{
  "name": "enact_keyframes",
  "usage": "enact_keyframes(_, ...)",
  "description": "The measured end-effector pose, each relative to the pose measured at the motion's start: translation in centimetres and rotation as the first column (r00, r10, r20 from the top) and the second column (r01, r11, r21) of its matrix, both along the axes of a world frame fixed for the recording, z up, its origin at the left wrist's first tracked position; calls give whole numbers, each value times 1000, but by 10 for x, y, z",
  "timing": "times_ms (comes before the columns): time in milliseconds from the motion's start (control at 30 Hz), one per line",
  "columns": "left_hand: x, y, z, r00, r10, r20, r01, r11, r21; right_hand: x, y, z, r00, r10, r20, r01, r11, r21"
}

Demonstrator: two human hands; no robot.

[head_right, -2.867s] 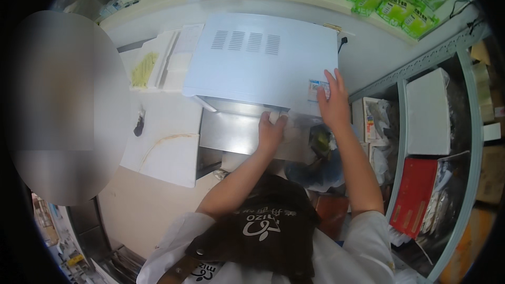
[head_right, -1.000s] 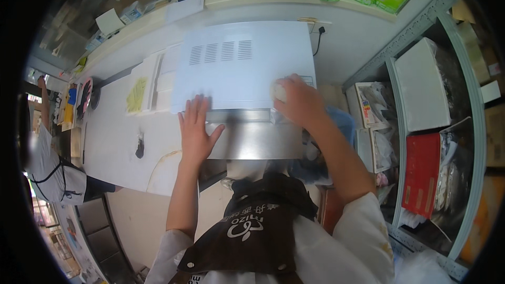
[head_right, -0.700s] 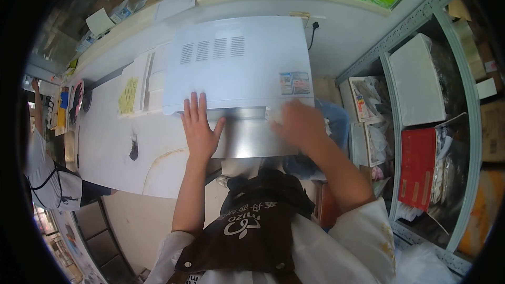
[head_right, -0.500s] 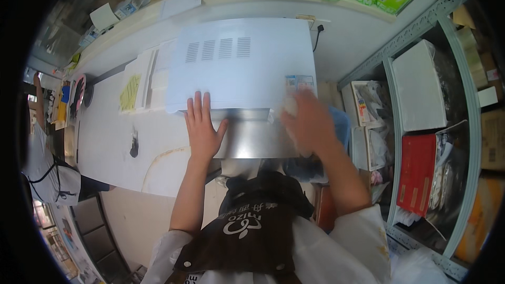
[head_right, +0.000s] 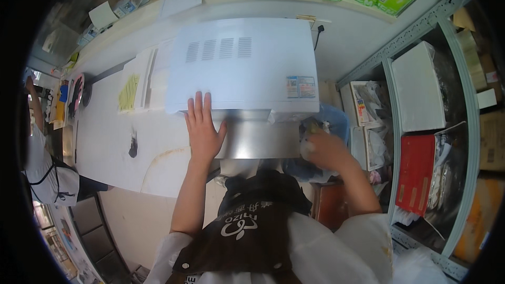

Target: The person wipes the exterior and interior of a microwave with a cloth, removes and wipes the glass tray, and replaces it. Then, the person pipes a brown substance from a bag onto a square paper to create a solid rectangular shape.

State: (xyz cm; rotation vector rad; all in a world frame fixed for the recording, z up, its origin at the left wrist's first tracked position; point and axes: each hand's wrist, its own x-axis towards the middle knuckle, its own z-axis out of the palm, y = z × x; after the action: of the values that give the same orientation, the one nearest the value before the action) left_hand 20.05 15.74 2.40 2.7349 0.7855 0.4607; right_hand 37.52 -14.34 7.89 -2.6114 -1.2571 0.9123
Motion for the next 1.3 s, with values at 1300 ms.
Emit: enact_keyframes(1300,-189,38,-116,606,792,78,641,-428,-637,-140,235,17,939,322,119,-343,865,367)
